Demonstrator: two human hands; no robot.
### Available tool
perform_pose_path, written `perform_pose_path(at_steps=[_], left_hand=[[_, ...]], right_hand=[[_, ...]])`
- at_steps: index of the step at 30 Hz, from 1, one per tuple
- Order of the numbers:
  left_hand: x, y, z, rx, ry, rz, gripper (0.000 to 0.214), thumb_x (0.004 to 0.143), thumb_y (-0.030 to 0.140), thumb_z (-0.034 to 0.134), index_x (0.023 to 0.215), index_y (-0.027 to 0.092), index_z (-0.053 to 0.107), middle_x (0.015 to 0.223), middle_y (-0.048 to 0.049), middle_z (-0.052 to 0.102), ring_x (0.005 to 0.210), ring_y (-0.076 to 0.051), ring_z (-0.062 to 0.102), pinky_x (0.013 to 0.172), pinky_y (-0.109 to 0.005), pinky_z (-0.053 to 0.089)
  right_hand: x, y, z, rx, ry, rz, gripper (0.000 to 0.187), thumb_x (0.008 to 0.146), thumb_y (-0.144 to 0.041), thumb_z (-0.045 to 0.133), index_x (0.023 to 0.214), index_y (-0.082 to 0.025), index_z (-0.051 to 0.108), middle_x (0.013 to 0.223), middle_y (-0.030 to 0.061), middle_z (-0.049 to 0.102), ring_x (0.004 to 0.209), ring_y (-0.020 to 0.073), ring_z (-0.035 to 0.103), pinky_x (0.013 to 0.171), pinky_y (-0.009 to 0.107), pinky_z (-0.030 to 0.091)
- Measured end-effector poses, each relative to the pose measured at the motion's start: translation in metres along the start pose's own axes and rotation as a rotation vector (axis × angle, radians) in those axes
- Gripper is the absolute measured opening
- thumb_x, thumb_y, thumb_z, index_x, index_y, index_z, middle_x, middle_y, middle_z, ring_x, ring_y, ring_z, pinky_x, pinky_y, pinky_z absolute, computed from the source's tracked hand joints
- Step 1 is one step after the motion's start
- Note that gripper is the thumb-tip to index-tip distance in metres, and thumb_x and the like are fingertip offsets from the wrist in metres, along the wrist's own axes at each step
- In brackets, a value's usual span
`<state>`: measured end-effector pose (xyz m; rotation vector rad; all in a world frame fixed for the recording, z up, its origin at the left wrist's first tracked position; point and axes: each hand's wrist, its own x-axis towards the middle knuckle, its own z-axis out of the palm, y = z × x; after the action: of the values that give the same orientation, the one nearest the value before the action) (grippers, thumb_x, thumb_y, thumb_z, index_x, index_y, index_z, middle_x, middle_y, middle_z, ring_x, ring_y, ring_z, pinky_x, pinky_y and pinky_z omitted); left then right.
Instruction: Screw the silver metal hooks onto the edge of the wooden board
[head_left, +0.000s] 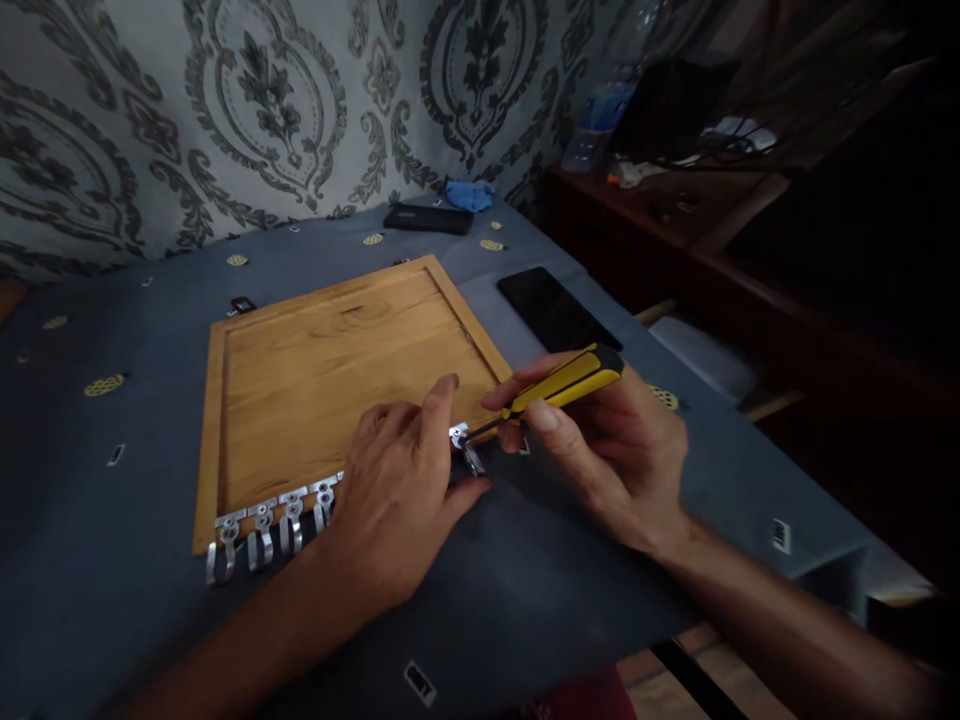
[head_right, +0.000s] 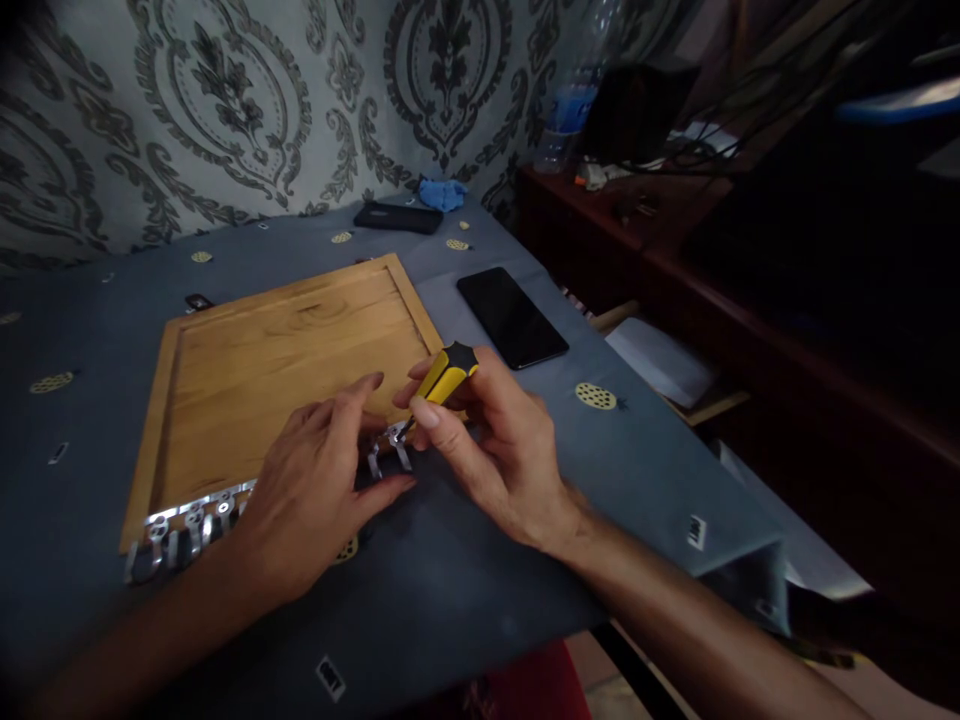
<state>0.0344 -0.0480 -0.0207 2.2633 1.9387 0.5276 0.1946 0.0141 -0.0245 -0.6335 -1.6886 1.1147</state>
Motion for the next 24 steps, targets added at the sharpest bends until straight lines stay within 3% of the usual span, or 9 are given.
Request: perform_pose_path(at_steps=[7, 14, 24], left_hand=[[0.000, -0.001, 0.004, 0.008, 0.037, 0.000, 0.078, 0.075, 0.031, 0.077, 0.136, 0.018, 0.030, 0.104, -0.0095, 0.068, 0.098, -0.029, 0.064, 0.087, -0.047, 0.049], [0.000, -0.001, 0.004, -0.001, 0.033, 0.002, 0.076, 0.075, 0.031, 0.078, 0.134, 0.015, 0.032, 0.109, -0.0115, 0.068, 0.103, -0.029, 0.063, 0.091, -0.047, 0.047], [-0.001, -0.001, 0.005, 0.022, 0.052, 0.037, 0.072, 0.077, 0.030, 0.076, 0.132, 0.013, 0.032, 0.121, -0.0134, 0.064, 0.105, -0.028, 0.061, 0.094, -0.048, 0.046]], right_hand=[[0.000, 0.004, -0.001, -0.005, -0.014, 0.024, 0.014, 0.093, -0.034, 0.060, 0.103, -0.024, 0.059, 0.087, 0.0009, 0.065, 0.061, 0.0126, 0.063, 0.055, 0.027, 0.055], [0.002, 0.003, -0.002, -0.081, -0.074, -0.049, 0.012, 0.092, -0.030, 0.061, 0.101, -0.023, 0.060, 0.082, 0.0001, 0.064, 0.061, 0.0130, 0.065, 0.056, 0.026, 0.055], [0.010, -0.002, 0.002, -0.289, -0.078, -0.086, 0.018, 0.086, -0.032, 0.069, 0.085, -0.020, 0.055, 0.081, 0.0004, 0.063, 0.056, 0.0106, 0.056, 0.052, 0.025, 0.049]])
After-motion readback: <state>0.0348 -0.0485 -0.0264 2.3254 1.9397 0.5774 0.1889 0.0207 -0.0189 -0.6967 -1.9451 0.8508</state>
